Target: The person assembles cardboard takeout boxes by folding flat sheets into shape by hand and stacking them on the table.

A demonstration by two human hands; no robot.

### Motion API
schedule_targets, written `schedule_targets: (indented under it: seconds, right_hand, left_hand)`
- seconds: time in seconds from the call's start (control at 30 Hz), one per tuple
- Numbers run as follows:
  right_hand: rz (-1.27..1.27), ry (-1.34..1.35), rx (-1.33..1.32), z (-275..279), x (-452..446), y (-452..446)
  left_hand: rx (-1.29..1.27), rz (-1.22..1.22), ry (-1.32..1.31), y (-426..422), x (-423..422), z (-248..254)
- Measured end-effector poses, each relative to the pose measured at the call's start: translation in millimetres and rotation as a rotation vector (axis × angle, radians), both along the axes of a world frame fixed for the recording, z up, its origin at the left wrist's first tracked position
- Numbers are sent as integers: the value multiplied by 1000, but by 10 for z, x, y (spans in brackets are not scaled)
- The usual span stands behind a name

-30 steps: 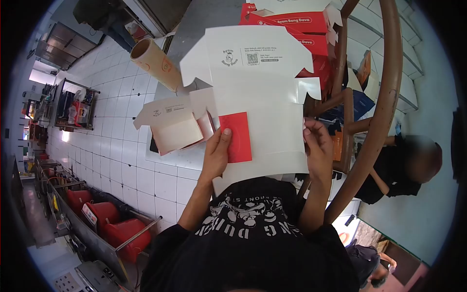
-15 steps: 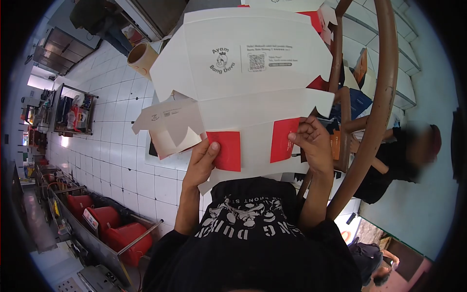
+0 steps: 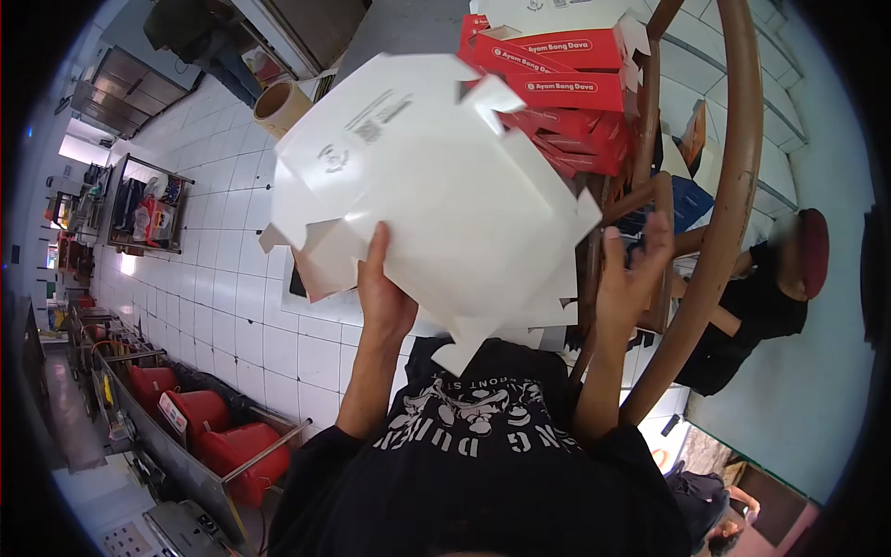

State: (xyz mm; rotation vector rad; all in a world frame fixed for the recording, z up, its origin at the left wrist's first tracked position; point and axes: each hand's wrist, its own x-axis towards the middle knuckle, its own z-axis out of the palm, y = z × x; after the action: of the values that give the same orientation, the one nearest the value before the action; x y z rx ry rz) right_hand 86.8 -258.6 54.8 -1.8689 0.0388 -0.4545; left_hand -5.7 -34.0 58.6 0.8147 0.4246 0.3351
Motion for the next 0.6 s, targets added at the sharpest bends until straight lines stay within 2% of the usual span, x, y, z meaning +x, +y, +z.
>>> schedule_targets:
  seconds: [0.03,0.07,0.1,0.13,0.2,0.23,0.3,0.37,0.4,0.47,0.5,0.53,0.57,0.6]
  right_hand:
    - [2,-3,0,-83,-43,29]
    - [209,252,205,-178,-100,52]
    - [414,507,410,-227,-149,79]
    - [411,507,414,-230,-196,129]
    - [665,665,476,-242,-308,238]
    - [661,671,480,-239,-322,253]
    - [559,501,353,-163,-302,303]
    - [569,475,318,10,-304,341]
    - [579,453,278,74,-310,355]
    - [606,462,284,115,-292,399]
    - [633,475,292,119,-291,409]
    - [635,476,293,105,-301,408]
    - [655,370,438,80,-309,413]
    - [677,265,583,63,-320,421]
  left_hand:
    - [-67,18,-78,21,8,-17]
    - [-67,19,-79,14,22,-24]
    - [-28,125,-81,-6,44,-32]
    - [12,228,-82,-29,69,-27]
    - [114,286,-42,-102,86,94]
    - [213,351,-7,-131,83,133]
    - [296,323,18,-122,45,83]
    - [378,292,39,-154,12,93]
    - [544,252,105,-213,-7,137]
    - [664,234,116,-303,-4,83]
    - [664,233,118,-299,-1,91]
    - [545,242,84,-283,10,108]
    - [427,257,49,-257,30,120]
    - [430,272,52,-222,63,119]
